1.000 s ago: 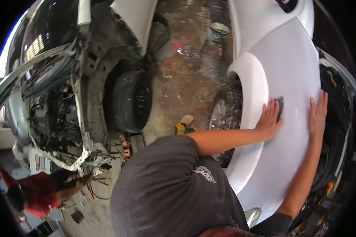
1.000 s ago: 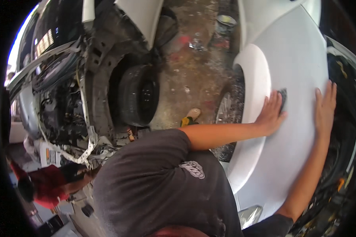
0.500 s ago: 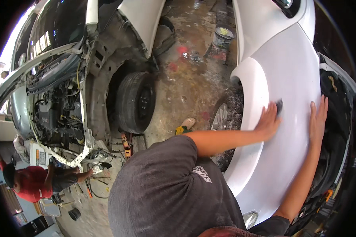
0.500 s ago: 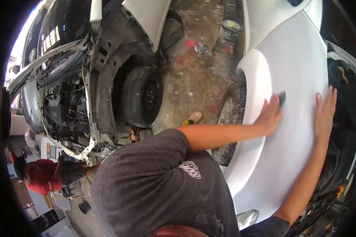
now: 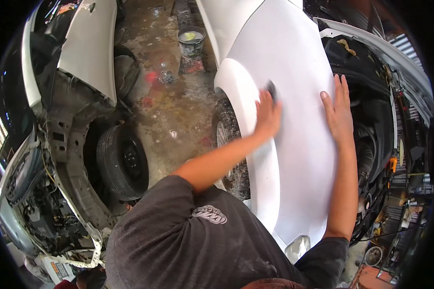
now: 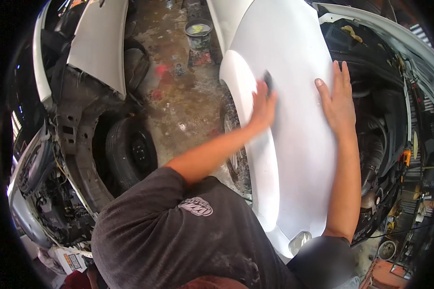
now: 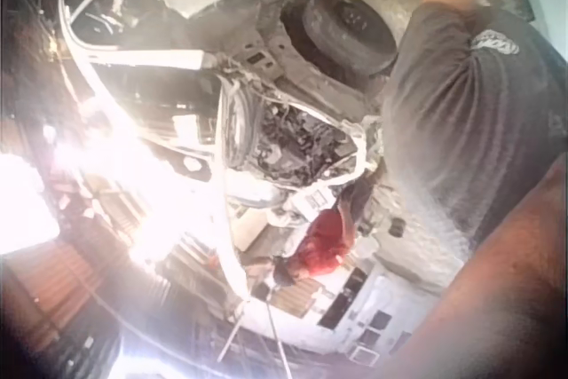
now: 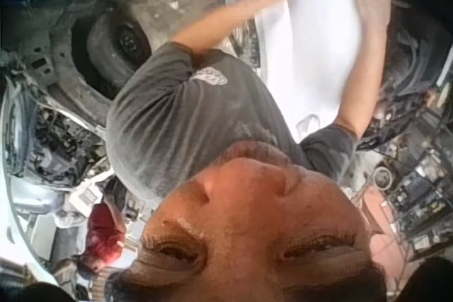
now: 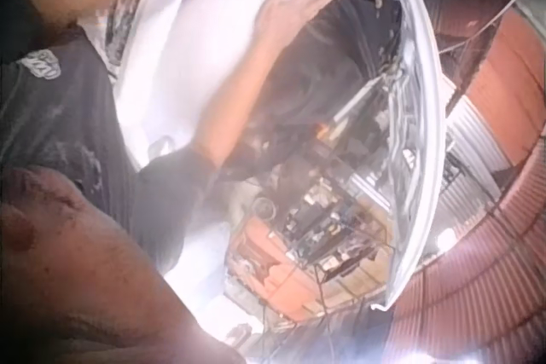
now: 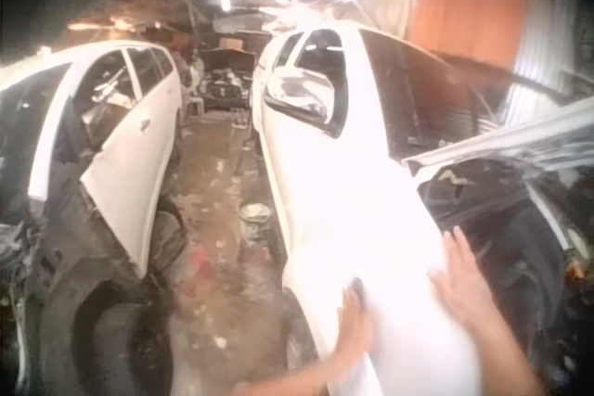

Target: The person sands a white vehicle panel by hand using a sanding block, dipping the block and a cloth into a bucket of water to rinse the surface and the tool.

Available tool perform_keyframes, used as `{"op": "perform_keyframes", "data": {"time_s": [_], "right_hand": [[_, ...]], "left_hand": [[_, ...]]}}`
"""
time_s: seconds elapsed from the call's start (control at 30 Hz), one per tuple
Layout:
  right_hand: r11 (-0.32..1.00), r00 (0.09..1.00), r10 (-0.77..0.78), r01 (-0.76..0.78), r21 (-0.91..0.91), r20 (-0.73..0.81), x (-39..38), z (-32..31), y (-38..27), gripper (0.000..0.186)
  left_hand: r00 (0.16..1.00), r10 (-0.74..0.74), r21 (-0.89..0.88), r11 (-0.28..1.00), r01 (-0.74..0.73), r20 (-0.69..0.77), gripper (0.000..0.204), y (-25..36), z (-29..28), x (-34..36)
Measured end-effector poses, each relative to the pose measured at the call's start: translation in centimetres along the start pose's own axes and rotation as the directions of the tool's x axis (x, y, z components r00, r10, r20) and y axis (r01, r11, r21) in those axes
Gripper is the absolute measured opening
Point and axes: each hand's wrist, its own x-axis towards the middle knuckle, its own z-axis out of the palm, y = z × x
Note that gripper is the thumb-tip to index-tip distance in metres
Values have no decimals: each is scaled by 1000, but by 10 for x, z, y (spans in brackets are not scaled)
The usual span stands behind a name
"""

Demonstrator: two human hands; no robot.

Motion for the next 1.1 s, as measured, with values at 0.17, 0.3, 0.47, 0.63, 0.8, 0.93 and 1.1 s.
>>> {"op": "perform_keyframes", "data": {"time_s": [0.17,0.3,0.47,0.63,0.8,0.93,1.1], "right_hand": [[998,998,51,-50,-25,46,4,1,-8,75],[993,992,113,-111,-42,56,-3,1,5,74],[998,998,54,-54,-14,24,3,1,-8,72],[996,997,80,-79,-42,8,0,1,-2,72],[994,995,96,-96,-61,-2,-1,1,-4,72],[990,993,117,-117,-78,-8,-1,1,-7,73],[986,993,119,-118,-115,-2,-2,3,-1,75]], "left_hand": [[987,-148,-61,988,144,-59,80,-7,-54,101],[982,-8,14,1000,5,191,77,1,4,-31],[998,42,-132,991,-35,47,80,-14,-23,23],[994,-108,-96,990,107,-12,77,-21,-65,124],[999,-28,28,999,27,21,74,-21,-66,129],[995,-95,-25,995,96,11,72,-17,-61,120],[989,-147,-419,898,138,11,72,7,4,-10]]}}
